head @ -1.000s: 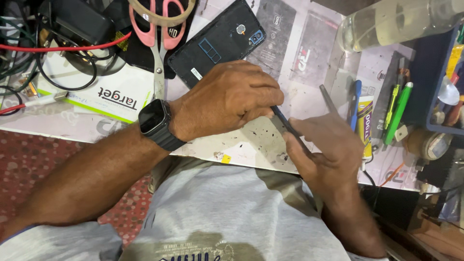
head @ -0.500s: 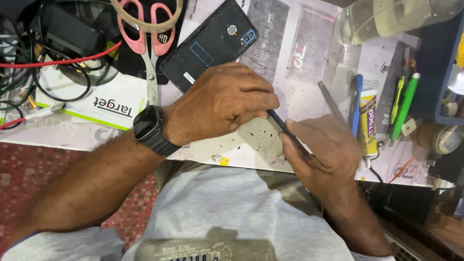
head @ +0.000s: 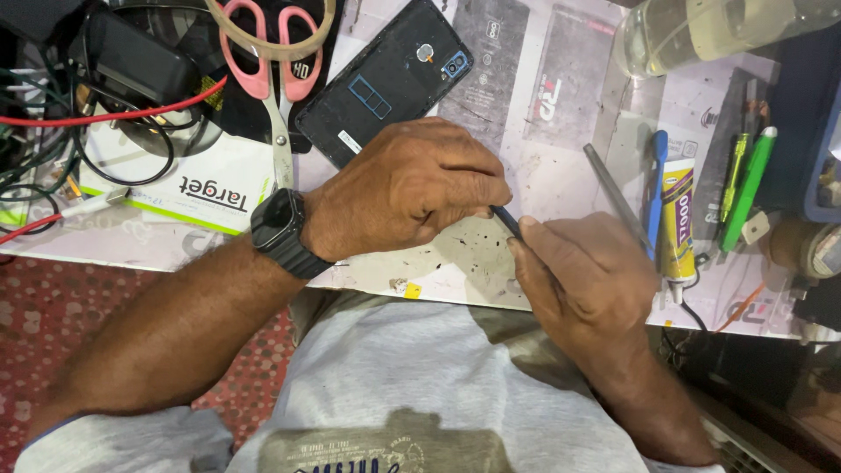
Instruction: The person disassembles a smartphone, removes the back cover, and manipulates internal components including the battery and ribbon cables. They use a utility knife to pry parts and apply adhesive to the frame before reassembling the device.
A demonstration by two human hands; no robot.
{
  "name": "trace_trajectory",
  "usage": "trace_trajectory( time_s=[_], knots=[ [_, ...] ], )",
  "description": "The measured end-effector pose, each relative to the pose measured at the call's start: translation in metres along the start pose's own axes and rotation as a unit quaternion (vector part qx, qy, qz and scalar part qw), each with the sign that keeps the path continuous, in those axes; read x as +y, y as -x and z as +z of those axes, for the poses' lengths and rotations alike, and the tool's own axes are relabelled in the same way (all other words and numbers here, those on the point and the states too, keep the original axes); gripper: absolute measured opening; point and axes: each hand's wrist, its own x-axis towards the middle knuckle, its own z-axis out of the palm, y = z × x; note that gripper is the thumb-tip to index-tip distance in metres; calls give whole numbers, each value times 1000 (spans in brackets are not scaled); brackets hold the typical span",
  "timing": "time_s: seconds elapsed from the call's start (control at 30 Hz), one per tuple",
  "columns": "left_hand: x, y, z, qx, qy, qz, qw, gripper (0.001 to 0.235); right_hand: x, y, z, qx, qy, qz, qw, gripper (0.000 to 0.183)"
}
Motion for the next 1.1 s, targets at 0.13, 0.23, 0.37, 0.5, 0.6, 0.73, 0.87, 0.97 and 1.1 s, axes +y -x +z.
trace_trajectory(
  time_s=[0.13, 0.23, 0.37, 0.5, 0.6, 0.73, 0.87, 0.97, 1.1],
  knots=[
    [0, 1, 0, 8, 12, -1, 1000, 20, -3, -1, 0, -2, 9, -10, 1000, 24],
    [0, 1, 1, 12, 17, 0, 1000, 18, -4, 0, 2, 2, 16, -25, 1000, 25],
    [0, 1, 1, 11, 13, 1, 1000, 17, -5, 2, 4, 14, 24, -45, 999, 27],
    [0, 1, 0, 6, 14, 2, 1000, 17, -3, 5, 4, -2, 55, -21, 998, 27],
    [1, 0, -1, 8, 21, 7, 1000, 17, 7, 5, 1, -33, -84, 87, 992, 32],
    [3, 0, -6, -1, 12, 15, 1000, 17, 26, 5, -8, -181, -134, 178, 958, 53],
    [13, 7, -11, -12, -26, 6, 1000, 17, 31, 7, -15, -221, -176, 166, 945, 51],
    [21, 15, -15, -35, -75, 16, 996, 17, 26, 11, -13, -205, -145, 129, 959, 52],
    [29, 25, -16, -46, -152, 49, 986, 17, 14, 16, -3, -171, -78, 95, 978, 56]
  ],
)
